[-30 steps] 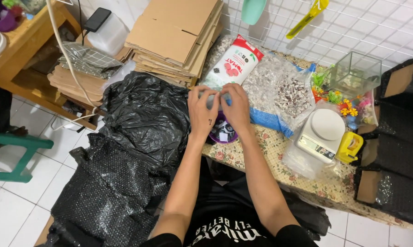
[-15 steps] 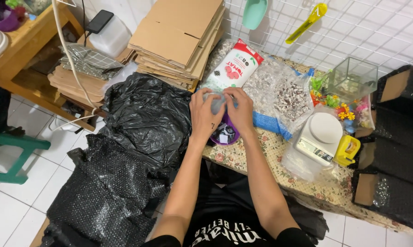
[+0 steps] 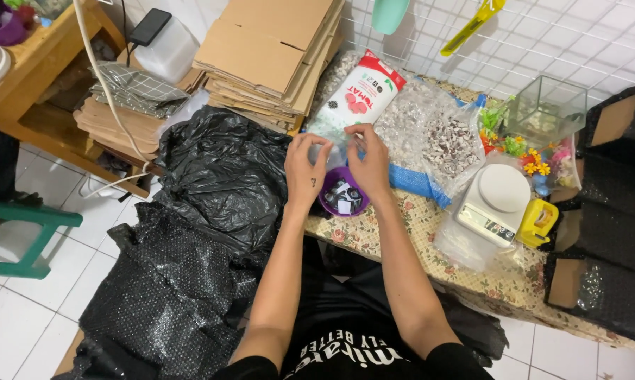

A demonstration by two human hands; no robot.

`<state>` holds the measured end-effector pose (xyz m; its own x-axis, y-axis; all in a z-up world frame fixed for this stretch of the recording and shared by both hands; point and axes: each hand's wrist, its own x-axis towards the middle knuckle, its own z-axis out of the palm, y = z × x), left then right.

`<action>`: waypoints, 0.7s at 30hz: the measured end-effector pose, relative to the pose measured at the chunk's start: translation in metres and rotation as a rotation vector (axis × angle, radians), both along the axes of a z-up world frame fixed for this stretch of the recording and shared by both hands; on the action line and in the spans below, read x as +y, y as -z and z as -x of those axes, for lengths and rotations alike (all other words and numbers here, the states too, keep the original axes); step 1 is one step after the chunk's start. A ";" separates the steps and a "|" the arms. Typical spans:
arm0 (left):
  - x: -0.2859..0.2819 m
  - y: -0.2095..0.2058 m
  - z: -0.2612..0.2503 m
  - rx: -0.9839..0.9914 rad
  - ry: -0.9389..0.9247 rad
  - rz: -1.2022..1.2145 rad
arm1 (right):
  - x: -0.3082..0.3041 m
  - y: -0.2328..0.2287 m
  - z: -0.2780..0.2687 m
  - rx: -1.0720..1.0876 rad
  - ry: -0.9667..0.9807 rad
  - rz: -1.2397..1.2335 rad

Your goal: Packing small components into boxes, wrapping them in bubble wrap, and scooping white pellets into bags.

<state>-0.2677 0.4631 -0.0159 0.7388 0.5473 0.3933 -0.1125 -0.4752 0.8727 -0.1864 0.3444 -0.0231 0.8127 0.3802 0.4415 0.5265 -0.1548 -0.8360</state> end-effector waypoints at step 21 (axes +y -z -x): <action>-0.007 -0.011 0.017 -0.033 0.102 0.134 | 0.000 -0.004 0.003 -0.220 -0.021 0.085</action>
